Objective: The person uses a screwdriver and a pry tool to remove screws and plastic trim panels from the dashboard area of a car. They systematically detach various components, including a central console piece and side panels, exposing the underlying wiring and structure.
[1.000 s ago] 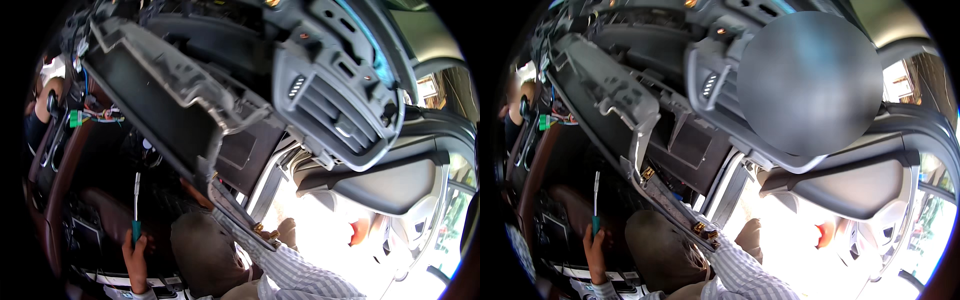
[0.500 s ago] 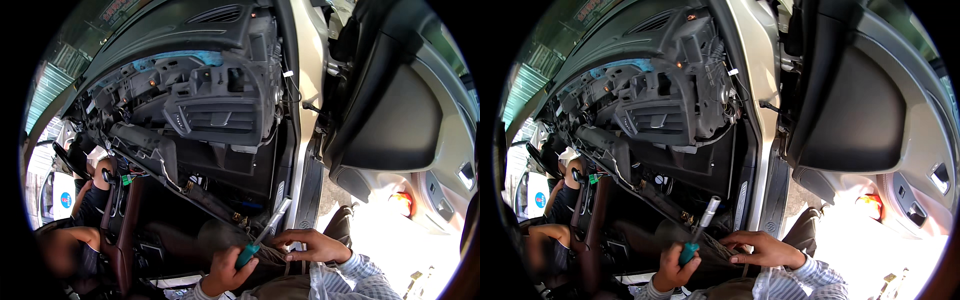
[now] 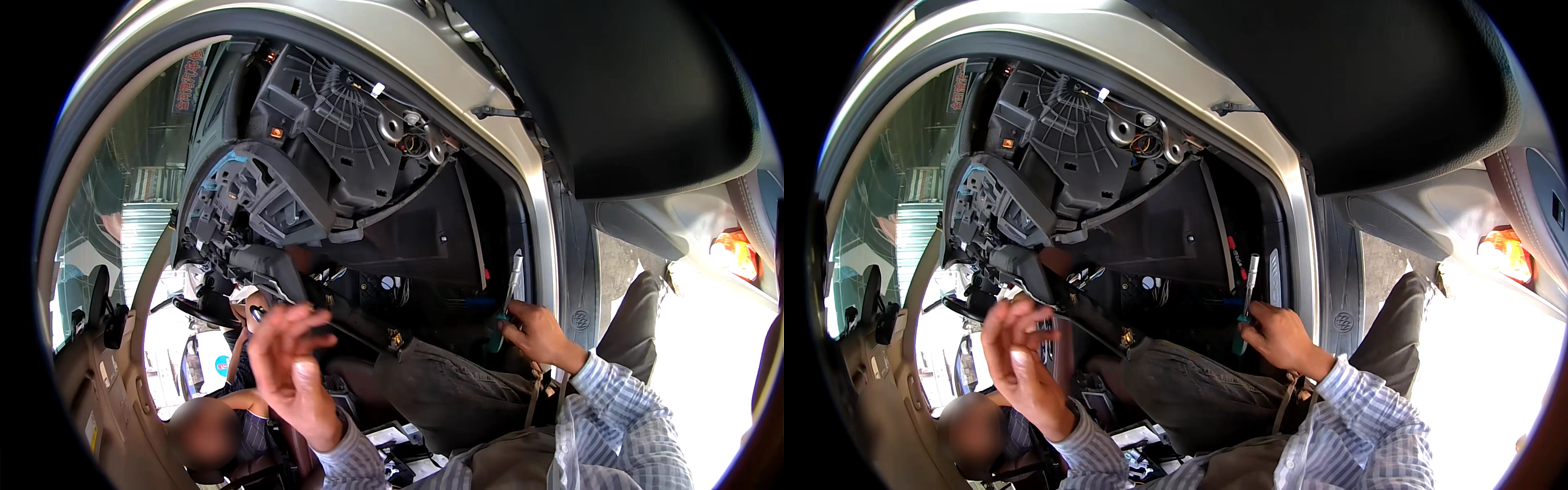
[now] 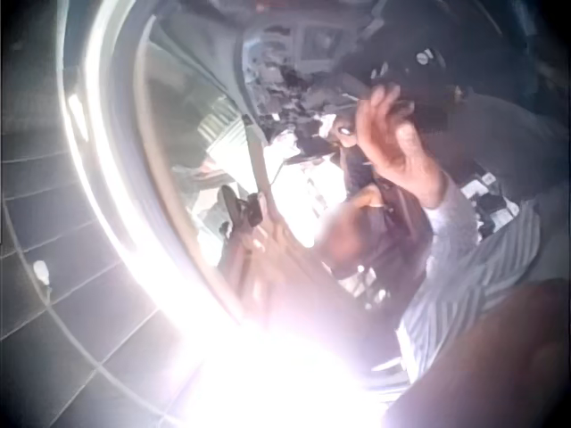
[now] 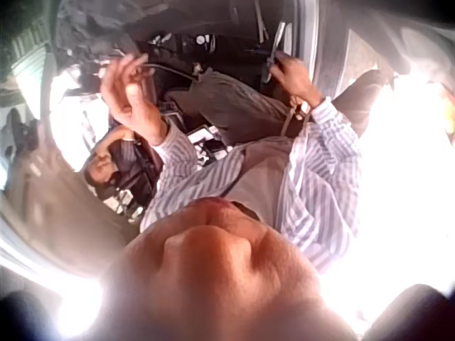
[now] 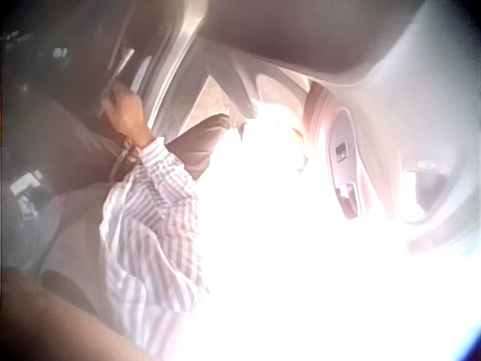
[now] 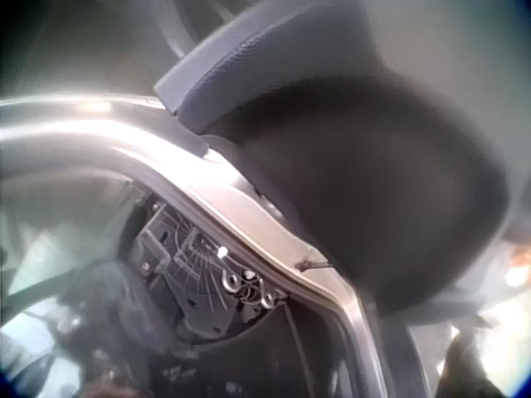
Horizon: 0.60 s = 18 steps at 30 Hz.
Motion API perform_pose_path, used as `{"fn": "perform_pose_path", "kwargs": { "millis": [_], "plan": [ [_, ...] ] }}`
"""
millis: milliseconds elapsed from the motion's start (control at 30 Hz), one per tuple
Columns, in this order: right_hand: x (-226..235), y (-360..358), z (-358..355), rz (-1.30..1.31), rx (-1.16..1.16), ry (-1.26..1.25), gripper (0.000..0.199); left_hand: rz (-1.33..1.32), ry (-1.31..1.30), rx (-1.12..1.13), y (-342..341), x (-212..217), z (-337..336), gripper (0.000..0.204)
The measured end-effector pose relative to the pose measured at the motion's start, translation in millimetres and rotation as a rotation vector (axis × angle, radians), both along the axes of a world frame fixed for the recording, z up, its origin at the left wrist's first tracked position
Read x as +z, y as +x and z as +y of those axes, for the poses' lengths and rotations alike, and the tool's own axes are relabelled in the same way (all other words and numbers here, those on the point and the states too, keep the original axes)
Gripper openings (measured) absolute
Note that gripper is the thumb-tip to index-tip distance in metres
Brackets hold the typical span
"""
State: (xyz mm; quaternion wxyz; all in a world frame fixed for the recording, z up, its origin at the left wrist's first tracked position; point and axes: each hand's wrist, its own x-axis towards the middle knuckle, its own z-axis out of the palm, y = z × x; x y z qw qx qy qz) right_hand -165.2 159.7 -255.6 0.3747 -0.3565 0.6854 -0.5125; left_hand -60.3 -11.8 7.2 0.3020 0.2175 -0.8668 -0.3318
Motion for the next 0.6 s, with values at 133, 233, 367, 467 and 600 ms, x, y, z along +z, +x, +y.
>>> {"fn": "perform_pose_path", "kwargs": {
  "millis": [133, 233, 367, 467, 600],
  "plan": [
    [-90, 35, -12, 0.201, 0.341, 0.191, 0.033, 0.132, -0.158, 0.330, -39, -9, -67, 0.047],
    [-138, 59, -30, 0.337, 0.503, 0.192, 0.036, 0.285, 0.017, 0.365, -42, -22, -109, 0.053],
    [-165, 75, -75, 0.443, 0.552, 0.284, 0.036, 0.459, 0.117, 0.414, -52, -24, -109, 0.052],
    [-180, 82, -119, 0.427, 0.517, 0.438, 0.033, 0.505, 0.175, 0.386, -64, -16, -116, 0.051],
    [-201, 78, -152, 0.588, 0.489, 0.473, 0.022, 0.521, 0.292, 0.353, -63, -27, -127, 0.054]
  ]
}}
